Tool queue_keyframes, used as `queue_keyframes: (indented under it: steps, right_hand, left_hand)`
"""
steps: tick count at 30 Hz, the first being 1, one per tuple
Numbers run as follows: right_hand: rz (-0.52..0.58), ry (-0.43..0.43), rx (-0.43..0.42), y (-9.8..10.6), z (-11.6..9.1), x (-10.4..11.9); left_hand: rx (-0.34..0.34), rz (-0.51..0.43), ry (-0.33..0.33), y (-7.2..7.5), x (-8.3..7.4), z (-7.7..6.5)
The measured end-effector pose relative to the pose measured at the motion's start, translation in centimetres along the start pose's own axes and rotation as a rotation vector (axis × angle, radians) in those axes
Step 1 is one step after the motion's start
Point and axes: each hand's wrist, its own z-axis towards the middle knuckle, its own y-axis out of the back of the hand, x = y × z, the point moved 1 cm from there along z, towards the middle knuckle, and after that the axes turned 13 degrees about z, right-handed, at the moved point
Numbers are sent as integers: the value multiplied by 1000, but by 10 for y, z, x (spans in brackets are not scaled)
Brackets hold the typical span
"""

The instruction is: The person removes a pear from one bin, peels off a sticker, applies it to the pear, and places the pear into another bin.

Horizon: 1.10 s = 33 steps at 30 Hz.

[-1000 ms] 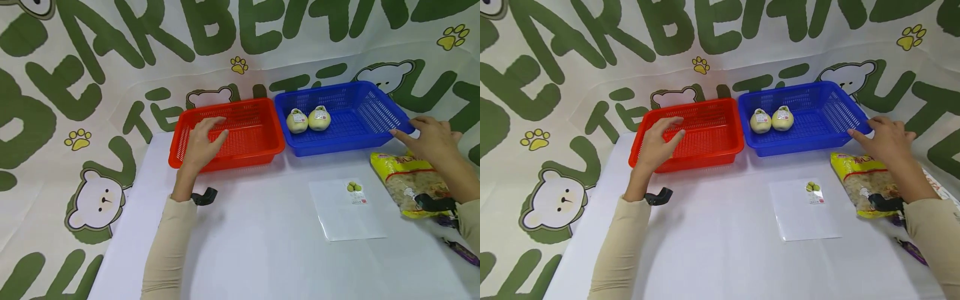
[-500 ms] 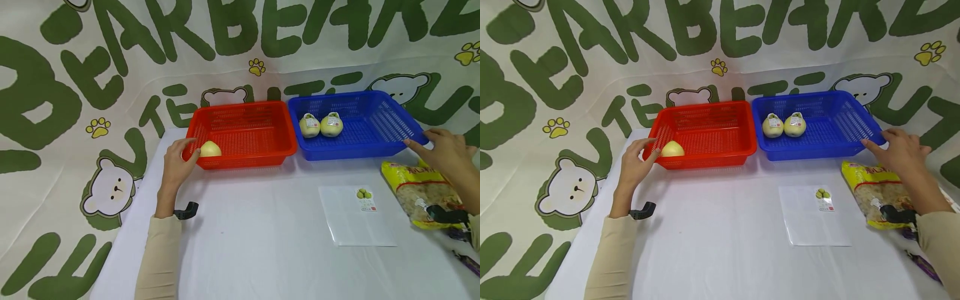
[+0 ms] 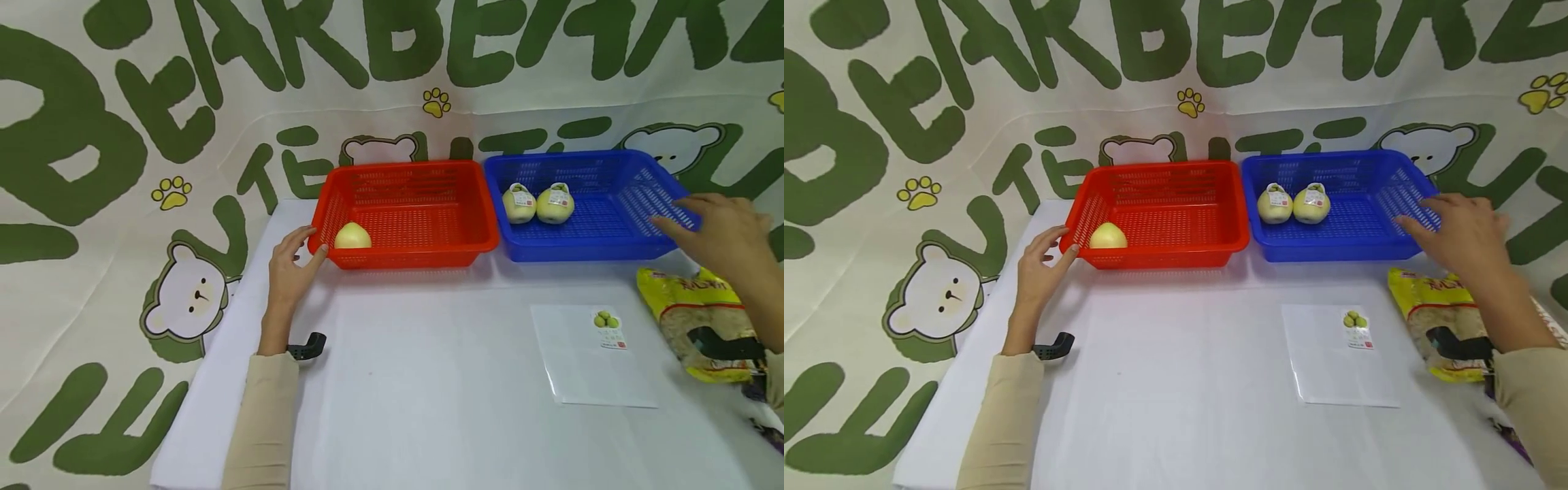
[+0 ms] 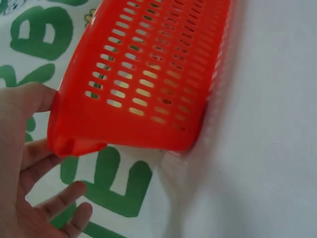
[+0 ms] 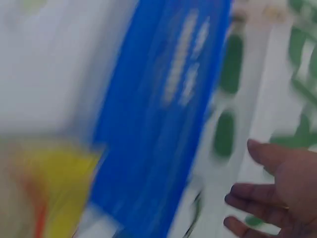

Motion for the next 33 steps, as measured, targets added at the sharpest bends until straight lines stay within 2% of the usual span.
queue_keyframes:
  steps: [6,10,15,20,27,33]
  right_hand:
    - [179,406,67,-29,3,115]
    - [234,580,147,-60,7,189]
    - [237,655,280,-102,23,260]
    - [209,677,360,-142,39,312]
    - [151,699,465,-192,55,355]
    - [78,675,549,-217,62,373]
  left_hand:
    - [-27,1,-35,-3,-2,-1]
    - [-45,0,-52,-4,-4,-2]
    - [-44,-17,-37,-5,-3,-4]
    - [-48,-44,-27,-5,-1,-5]
    - [-44,-44,-13,-4,-2,-6]
    - [-37,-54,-6,-4,-3,-6]
